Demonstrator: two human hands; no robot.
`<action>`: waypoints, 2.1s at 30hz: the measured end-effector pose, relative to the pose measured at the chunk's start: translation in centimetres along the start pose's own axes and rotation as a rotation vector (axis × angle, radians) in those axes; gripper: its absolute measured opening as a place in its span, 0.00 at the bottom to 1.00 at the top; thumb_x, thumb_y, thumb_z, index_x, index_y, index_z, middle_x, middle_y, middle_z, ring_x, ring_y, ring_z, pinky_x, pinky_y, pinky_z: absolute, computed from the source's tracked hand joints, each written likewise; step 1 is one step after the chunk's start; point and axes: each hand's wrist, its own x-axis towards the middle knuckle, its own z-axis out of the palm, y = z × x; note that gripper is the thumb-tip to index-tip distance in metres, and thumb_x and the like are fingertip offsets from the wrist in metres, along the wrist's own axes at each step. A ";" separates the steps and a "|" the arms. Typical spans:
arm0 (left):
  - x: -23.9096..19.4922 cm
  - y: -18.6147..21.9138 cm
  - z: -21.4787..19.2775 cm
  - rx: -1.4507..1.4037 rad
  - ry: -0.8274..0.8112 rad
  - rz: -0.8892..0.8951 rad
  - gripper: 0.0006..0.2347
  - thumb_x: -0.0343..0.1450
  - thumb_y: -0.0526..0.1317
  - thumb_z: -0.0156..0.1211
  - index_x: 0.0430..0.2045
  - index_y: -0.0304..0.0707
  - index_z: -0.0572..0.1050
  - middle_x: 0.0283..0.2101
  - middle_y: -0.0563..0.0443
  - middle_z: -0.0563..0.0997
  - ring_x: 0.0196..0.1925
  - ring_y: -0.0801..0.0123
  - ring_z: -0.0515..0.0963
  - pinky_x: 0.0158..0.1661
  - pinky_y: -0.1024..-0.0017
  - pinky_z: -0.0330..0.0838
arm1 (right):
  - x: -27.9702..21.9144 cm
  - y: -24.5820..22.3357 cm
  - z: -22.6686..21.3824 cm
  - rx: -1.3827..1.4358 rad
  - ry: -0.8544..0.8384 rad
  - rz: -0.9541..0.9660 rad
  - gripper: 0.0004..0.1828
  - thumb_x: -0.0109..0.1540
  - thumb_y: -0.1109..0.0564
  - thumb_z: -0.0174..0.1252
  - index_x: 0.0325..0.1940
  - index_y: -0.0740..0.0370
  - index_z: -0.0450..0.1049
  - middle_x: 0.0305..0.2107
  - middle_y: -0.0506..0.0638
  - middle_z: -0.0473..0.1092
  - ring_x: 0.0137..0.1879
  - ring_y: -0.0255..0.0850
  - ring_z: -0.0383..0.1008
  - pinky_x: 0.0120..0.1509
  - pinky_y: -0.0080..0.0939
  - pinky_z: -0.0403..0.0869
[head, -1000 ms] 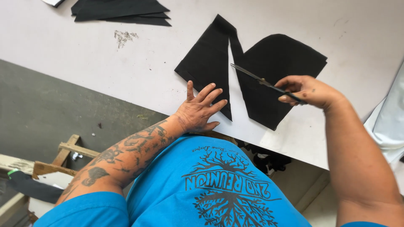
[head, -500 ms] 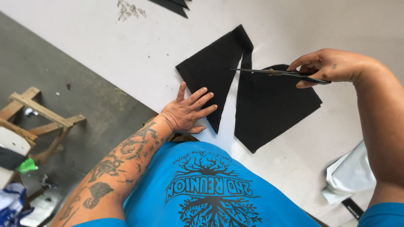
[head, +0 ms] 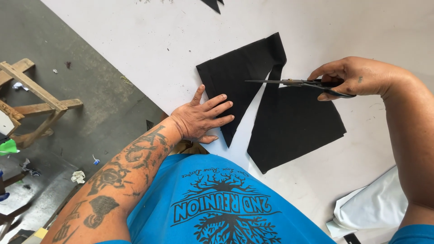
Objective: Cutting black fabric pieces into specific patterns using large fabric scissors on a work table.
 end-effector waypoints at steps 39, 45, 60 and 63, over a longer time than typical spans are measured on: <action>-0.1 0.0 -0.1 -0.032 -0.028 0.021 0.40 0.69 0.72 0.51 0.75 0.57 0.64 0.80 0.44 0.58 0.83 0.47 0.52 0.73 0.26 0.34 | 0.3 -4.6 5.4 -0.064 0.061 -0.137 0.23 0.59 0.51 0.73 0.58 0.42 0.80 0.24 0.44 0.71 0.31 0.40 0.65 0.42 0.40 0.65; 0.0 0.3 -0.3 -0.046 -0.016 0.028 0.39 0.69 0.71 0.53 0.75 0.55 0.64 0.79 0.43 0.59 0.82 0.46 0.55 0.73 0.27 0.34 | 0.1 -6.0 7.3 0.051 0.083 -0.196 0.27 0.55 0.53 0.75 0.58 0.46 0.79 0.25 0.47 0.71 0.31 0.39 0.67 0.41 0.37 0.66; 0.2 0.9 0.2 -0.005 -0.140 -0.107 0.40 0.64 0.70 0.52 0.75 0.71 0.52 0.80 0.54 0.51 0.84 0.58 0.45 0.77 0.34 0.26 | 1.6 -6.3 11.0 0.137 0.222 -0.385 0.30 0.54 0.52 0.77 0.59 0.56 0.80 0.23 0.54 0.79 0.27 0.48 0.79 0.31 0.41 0.69; 0.1 1.0 0.1 -0.006 -0.132 -0.110 0.39 0.63 0.70 0.53 0.73 0.72 0.55 0.80 0.55 0.51 0.83 0.58 0.46 0.77 0.34 0.27 | 1.8 -6.4 11.8 0.176 0.231 -0.402 0.29 0.55 0.52 0.76 0.59 0.56 0.80 0.22 0.54 0.79 0.25 0.47 0.79 0.31 0.39 0.70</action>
